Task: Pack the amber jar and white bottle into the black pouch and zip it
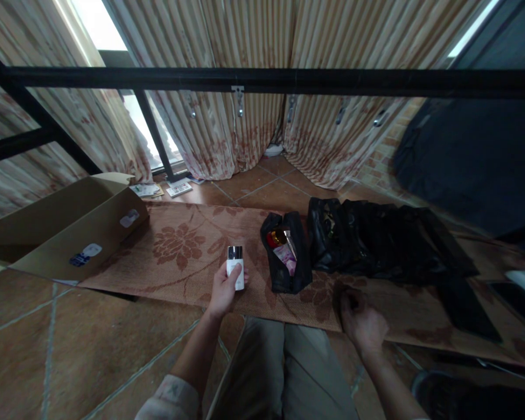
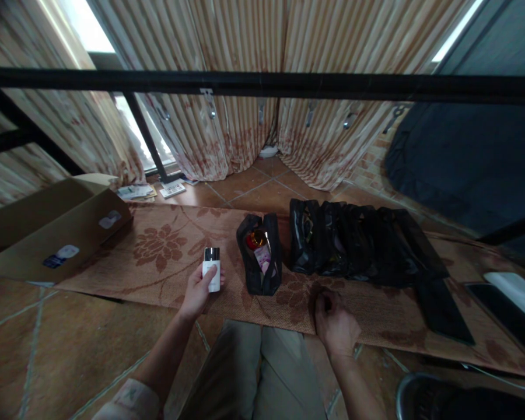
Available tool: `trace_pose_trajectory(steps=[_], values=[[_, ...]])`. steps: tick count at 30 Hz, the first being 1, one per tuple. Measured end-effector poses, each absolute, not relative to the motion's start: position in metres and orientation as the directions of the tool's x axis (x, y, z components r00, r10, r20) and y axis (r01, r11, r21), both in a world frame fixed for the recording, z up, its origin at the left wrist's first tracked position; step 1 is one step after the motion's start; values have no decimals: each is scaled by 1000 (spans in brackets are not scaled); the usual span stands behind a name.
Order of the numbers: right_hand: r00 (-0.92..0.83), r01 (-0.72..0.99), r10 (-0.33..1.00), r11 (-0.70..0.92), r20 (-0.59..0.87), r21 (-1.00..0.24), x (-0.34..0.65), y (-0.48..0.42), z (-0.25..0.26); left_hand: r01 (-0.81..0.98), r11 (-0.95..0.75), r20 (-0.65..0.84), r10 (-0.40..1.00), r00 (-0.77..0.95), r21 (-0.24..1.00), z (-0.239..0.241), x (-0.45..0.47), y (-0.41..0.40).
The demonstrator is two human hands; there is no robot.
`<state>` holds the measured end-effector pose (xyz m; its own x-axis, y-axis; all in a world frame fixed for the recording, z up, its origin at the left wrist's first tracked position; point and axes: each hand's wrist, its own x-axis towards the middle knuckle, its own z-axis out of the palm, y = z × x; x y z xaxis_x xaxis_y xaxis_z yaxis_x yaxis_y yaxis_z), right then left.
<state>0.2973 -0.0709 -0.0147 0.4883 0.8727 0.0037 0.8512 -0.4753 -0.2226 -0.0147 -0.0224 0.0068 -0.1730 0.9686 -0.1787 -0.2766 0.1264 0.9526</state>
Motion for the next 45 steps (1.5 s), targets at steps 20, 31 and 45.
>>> trace_pose_trajectory(steps=[20,31,45], values=[[517,839,856,-507,3,-199,296,-70,-13,-302,126,-184,967,-174,945,2,-16,-22],[497,849,868,-486,2,-208,295,-70,-11,-401,94,-185,963,-195,911,-3,-15,-21],[499,850,867,-488,6,-196,298,-71,-15,-420,115,-227,947,-228,900,0,-14,-22]])
